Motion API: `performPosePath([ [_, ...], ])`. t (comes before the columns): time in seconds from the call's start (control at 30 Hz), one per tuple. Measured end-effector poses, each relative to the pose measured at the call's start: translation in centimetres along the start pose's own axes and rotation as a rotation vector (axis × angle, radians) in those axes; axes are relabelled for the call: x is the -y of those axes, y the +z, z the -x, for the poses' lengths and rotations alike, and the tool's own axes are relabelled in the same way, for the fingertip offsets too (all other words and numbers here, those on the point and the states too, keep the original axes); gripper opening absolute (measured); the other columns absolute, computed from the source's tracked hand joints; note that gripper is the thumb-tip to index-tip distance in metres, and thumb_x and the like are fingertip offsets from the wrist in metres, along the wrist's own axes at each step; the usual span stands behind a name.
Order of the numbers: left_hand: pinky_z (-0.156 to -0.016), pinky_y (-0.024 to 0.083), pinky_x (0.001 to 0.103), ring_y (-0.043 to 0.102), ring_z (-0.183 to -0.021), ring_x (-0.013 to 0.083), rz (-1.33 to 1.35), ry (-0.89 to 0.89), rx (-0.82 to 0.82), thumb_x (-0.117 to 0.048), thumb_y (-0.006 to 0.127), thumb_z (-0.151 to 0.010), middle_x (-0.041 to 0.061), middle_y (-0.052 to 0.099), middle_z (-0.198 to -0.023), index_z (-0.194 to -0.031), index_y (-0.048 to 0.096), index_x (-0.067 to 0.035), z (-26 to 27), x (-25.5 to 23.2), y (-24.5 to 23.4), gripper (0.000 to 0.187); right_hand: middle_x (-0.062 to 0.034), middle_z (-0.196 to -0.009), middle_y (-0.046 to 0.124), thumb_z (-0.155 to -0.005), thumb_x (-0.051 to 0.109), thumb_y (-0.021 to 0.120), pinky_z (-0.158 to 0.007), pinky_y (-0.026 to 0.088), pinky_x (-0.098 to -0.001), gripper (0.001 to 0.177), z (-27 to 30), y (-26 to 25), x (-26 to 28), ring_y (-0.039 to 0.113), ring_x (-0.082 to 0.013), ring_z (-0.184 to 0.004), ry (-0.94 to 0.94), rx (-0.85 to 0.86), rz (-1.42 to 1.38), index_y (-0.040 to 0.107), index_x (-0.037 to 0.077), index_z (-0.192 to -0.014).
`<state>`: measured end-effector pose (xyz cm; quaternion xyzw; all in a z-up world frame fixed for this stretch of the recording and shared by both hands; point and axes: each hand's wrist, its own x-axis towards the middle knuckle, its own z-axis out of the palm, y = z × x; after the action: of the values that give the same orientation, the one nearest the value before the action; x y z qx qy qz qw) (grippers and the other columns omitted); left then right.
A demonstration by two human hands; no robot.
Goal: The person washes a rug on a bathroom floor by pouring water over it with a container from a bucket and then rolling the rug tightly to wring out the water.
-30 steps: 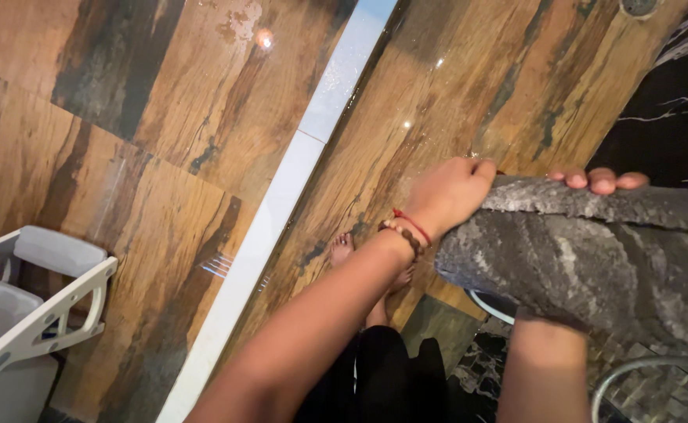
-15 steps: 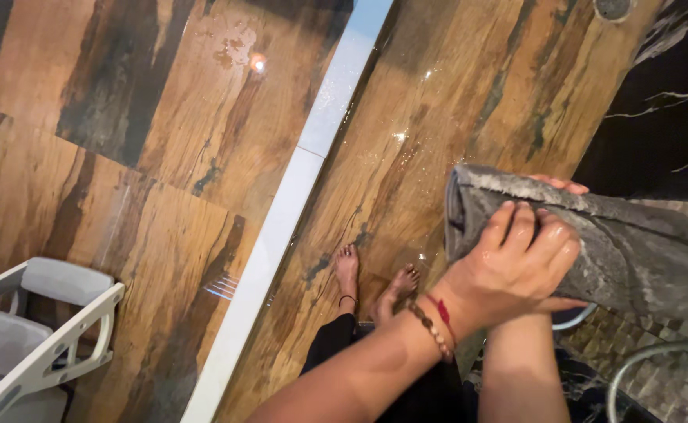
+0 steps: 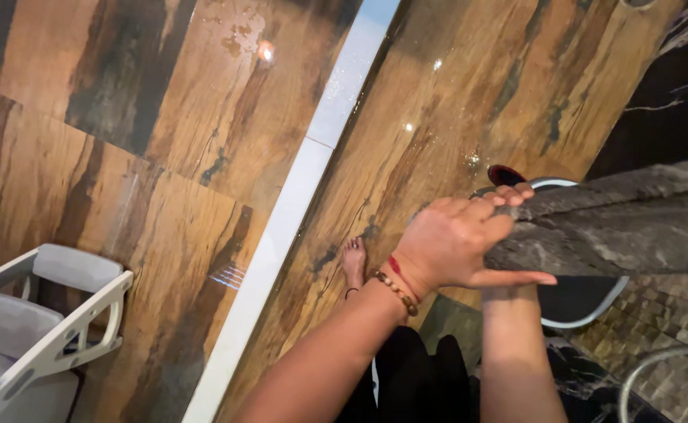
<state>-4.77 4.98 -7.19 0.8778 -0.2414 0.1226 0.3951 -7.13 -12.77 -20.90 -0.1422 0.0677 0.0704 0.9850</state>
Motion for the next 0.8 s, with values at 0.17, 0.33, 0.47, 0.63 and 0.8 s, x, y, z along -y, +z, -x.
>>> performPosePath([
  [0.17,-0.075,0.054,0.035,0.068,-0.082,0.0242,0.094,-0.182,0.098,-0.079,0.065,-0.081,0.007,0.066,-0.093,-0.1,0.071,-0.007,0.3,1.2,-1.4,0.074,-0.0059,-0.116,0.064,-0.107,0.029,0.054,-0.106,0.049,-0.0363,0.024,-0.8,0.2,0.1,0.061,-0.0219,-0.114,-0.047,-0.124,0.264,0.059,0.011,-0.123],
  [0.33,-0.088,0.051,0.041,0.062,-0.104,0.031,0.086,-0.247,0.122,-0.074,0.068,-0.072,0.015,0.061,-0.11,-0.129,0.061,-0.001,-1.5,-3.0,-1.8,0.092,-0.0073,-0.124,0.062,-0.105,0.039,0.05,-0.106,0.049,-0.039,0.041,3.7,2.2,-1.6,0.06,-0.0235,-0.119,-0.024,-0.297,0.4,0.056,0.009,-0.132],
  [0.47,-0.08,0.047,0.033,0.055,-0.091,0.0205,0.102,-0.347,0.027,-0.086,0.046,-0.081,0.015,0.059,-0.116,-0.135,0.057,0.008,-5.2,-9.7,0.5,0.109,-0.0099,-0.126,0.062,-0.102,0.047,0.046,-0.108,0.05,-0.042,0.053,4.7,3.2,-1.6,0.061,-0.0262,-0.121,-0.04,-0.279,0.339,0.055,0.007,-0.135],
  [0.63,-0.062,0.042,0.024,0.053,-0.074,0.0138,0.099,-0.311,-0.077,-0.093,0.048,-0.072,0.003,0.059,-0.091,-0.102,0.062,-0.004,-7.3,-7.5,0.5,0.095,-0.0132,-0.129,0.061,-0.098,0.058,0.042,-0.109,0.051,-0.0456,0.07,2.5,5.8,-0.4,0.061,-0.0297,-0.123,-0.085,-0.131,0.153,0.053,0.003,-0.14],
  [0.8,-0.071,0.055,0.026,0.066,-0.075,0.0155,0.25,-0.327,-0.223,-0.074,0.079,-0.066,0.001,0.058,-0.08,-0.085,0.059,-0.008,-4.6,-4.0,-2.0,0.071,-0.0185,-0.138,0.061,-0.091,0.07,0.03,-0.11,0.051,-0.052,0.085,-0.8,12.3,4.9,0.063,-0.036,-0.125,-0.523,-0.335,0.261,0.053,0.003,-0.138],
])
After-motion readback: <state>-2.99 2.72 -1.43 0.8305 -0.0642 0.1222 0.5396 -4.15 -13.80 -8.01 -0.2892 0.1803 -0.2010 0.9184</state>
